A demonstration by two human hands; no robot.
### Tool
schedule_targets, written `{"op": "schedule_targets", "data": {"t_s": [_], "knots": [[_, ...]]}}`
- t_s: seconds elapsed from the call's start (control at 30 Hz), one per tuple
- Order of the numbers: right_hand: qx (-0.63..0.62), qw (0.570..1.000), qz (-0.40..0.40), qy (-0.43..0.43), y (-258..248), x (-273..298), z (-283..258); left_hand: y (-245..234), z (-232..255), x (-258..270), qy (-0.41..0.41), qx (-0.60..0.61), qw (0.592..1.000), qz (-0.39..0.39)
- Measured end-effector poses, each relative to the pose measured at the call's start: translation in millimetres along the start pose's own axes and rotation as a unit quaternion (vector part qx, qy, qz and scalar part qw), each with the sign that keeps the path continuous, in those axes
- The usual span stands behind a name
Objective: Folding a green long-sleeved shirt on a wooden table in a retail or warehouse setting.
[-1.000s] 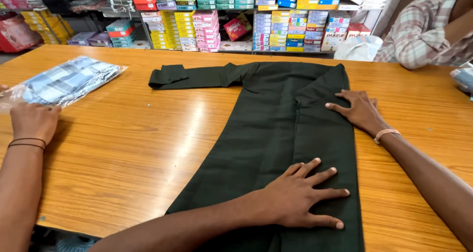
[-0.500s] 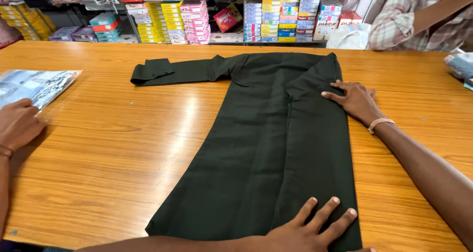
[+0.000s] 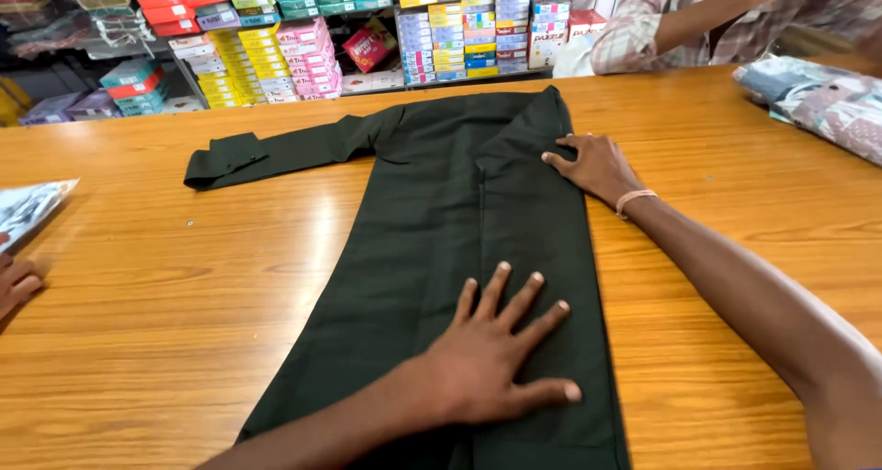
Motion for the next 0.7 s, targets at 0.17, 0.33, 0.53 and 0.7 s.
{"op": "schedule_targets", "data": {"t_s": [0.17,0.33,0.53,0.7], "knots": [[0.006,1.000,-0.005,0.013,0,-1,10,49,20,13,0.077,-0.043,0.996,0.026],[-0.006,0.999,-0.024,0.023,-2,-1,6,20,26,24,0.181,-0.169,0.955,0.164],[0.004,0.999,-0.031,0.008,3,-2,8,-92,-149,-2,-0.201,-0.098,0.969,0.103],[0.011,1.000,-0.023,0.014,-1,0,4,-67,-315,20,-0.361,-0.098,0.926,0.043]]}}
Point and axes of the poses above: each hand's wrist, its own x-axis away from the middle knuckle, its own y-axis out of the palm, z = x × y, the point moved 6 cm from there along -x, towards the middle knuckle, and after that the axes turned 11 degrees about -y, right-handed, at the moved point
